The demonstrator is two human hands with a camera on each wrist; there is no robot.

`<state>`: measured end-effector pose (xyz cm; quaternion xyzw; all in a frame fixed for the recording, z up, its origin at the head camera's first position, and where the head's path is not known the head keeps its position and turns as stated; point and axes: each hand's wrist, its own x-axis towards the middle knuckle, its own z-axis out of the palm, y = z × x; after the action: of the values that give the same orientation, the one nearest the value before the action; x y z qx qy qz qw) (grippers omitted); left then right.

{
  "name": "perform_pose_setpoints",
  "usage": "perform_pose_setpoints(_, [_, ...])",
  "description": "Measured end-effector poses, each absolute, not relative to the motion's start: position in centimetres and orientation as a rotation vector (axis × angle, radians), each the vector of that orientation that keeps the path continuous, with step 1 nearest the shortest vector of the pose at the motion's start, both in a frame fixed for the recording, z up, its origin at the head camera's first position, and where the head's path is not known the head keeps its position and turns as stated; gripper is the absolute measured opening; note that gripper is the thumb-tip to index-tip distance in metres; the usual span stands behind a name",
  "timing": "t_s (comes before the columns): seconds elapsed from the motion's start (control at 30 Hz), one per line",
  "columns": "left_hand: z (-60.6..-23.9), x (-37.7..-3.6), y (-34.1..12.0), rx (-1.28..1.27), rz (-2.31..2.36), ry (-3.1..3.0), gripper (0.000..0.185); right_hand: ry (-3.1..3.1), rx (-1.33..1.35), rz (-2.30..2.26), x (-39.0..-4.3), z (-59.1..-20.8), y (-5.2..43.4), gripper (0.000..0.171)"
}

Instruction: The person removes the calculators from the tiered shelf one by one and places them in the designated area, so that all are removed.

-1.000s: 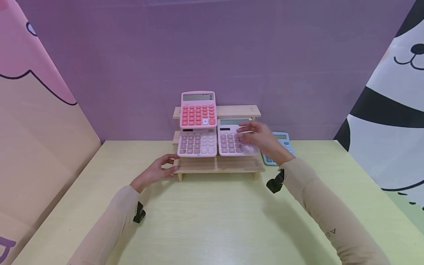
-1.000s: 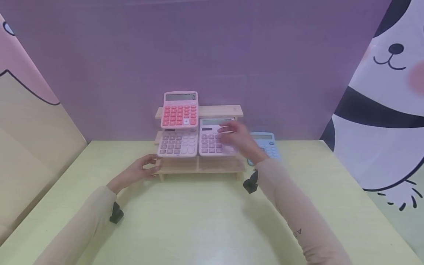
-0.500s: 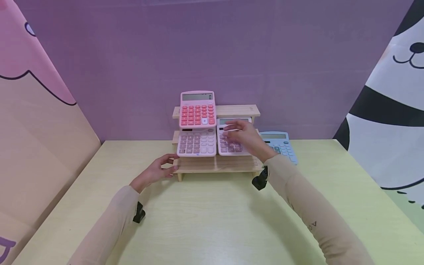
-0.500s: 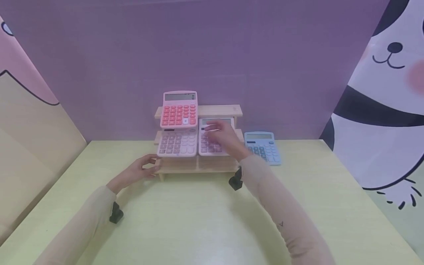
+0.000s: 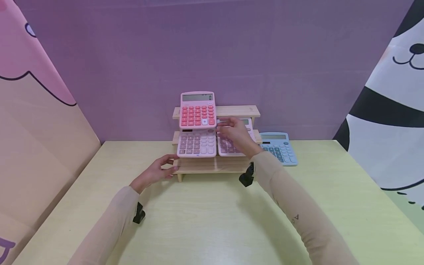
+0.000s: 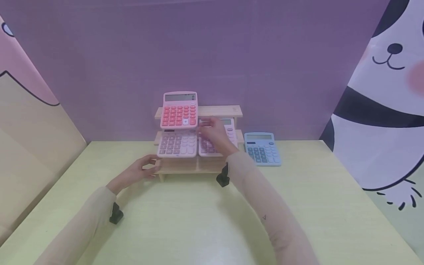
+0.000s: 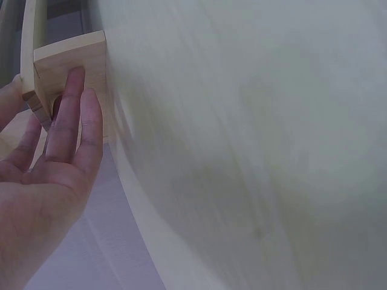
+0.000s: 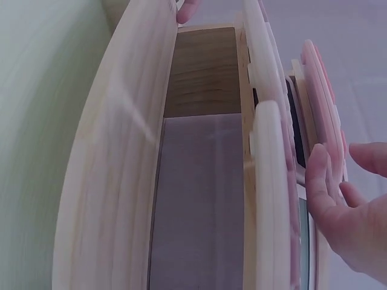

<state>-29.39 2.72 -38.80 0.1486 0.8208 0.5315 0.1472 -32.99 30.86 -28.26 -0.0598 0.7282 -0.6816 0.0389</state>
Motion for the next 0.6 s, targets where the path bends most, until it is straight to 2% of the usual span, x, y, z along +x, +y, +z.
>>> perform_pose_setpoints(0.27, [-39.1, -29.5, 2.8, 0.457, 1.538, 2.371, 0.049, 2.159, -0.101, -2.216, -33.7, -28.4, 29.9, 0.044])
perform_pose_setpoints(0.6, [-39.3, -29.7, 2.7, 0.433, 1.533, 2.365, 0.049, 2.058, -0.055, -2.283, -33.7, -28.5, 28.9, 0.049])
